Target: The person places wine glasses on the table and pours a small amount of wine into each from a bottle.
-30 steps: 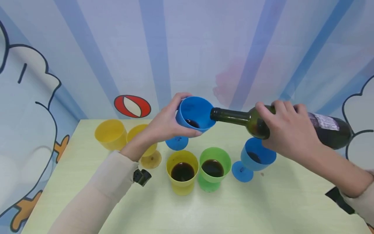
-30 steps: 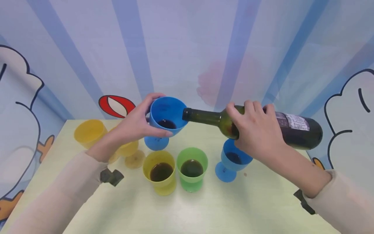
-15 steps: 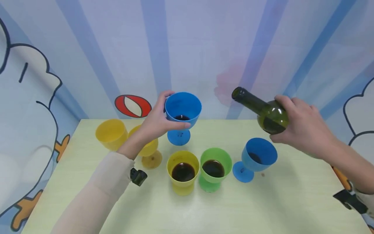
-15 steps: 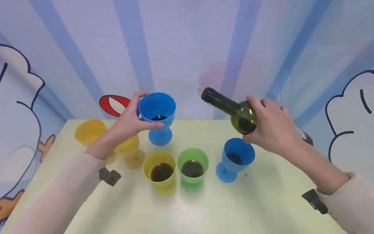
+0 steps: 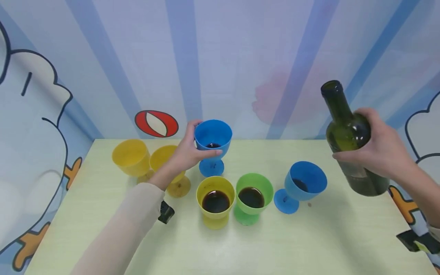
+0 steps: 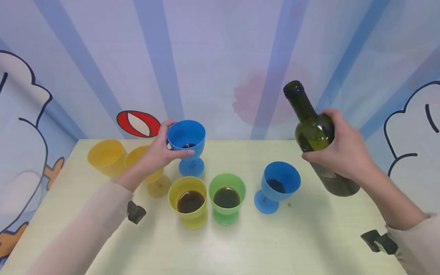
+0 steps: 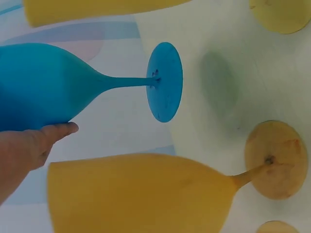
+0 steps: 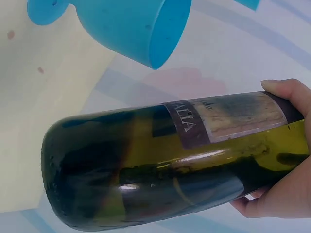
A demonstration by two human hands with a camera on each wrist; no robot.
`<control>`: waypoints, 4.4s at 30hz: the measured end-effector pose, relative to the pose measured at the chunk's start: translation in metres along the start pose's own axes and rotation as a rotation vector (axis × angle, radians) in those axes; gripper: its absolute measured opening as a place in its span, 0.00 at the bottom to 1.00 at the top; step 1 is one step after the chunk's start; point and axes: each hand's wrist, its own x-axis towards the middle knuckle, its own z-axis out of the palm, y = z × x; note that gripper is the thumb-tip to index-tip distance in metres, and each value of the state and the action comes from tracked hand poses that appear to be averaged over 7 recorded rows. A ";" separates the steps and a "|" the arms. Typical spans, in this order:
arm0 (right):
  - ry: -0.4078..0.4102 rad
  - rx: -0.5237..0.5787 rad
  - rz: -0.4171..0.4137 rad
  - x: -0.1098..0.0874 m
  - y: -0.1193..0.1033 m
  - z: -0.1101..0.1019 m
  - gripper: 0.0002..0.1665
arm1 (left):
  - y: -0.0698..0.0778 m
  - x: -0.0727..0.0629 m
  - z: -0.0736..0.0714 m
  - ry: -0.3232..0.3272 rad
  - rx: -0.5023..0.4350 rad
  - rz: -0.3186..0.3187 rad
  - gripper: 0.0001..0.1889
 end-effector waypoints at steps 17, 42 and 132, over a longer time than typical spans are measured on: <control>0.002 0.017 0.063 -0.019 0.023 0.016 0.59 | -0.018 0.007 0.024 -0.035 0.063 -0.142 0.49; -0.001 0.096 0.114 -0.031 0.037 0.029 0.60 | -0.022 0.009 0.027 -0.073 0.176 -0.170 0.54; -0.032 -0.006 -0.033 -0.032 0.017 0.015 0.62 | -0.021 -0.069 -0.041 0.362 0.078 0.034 0.47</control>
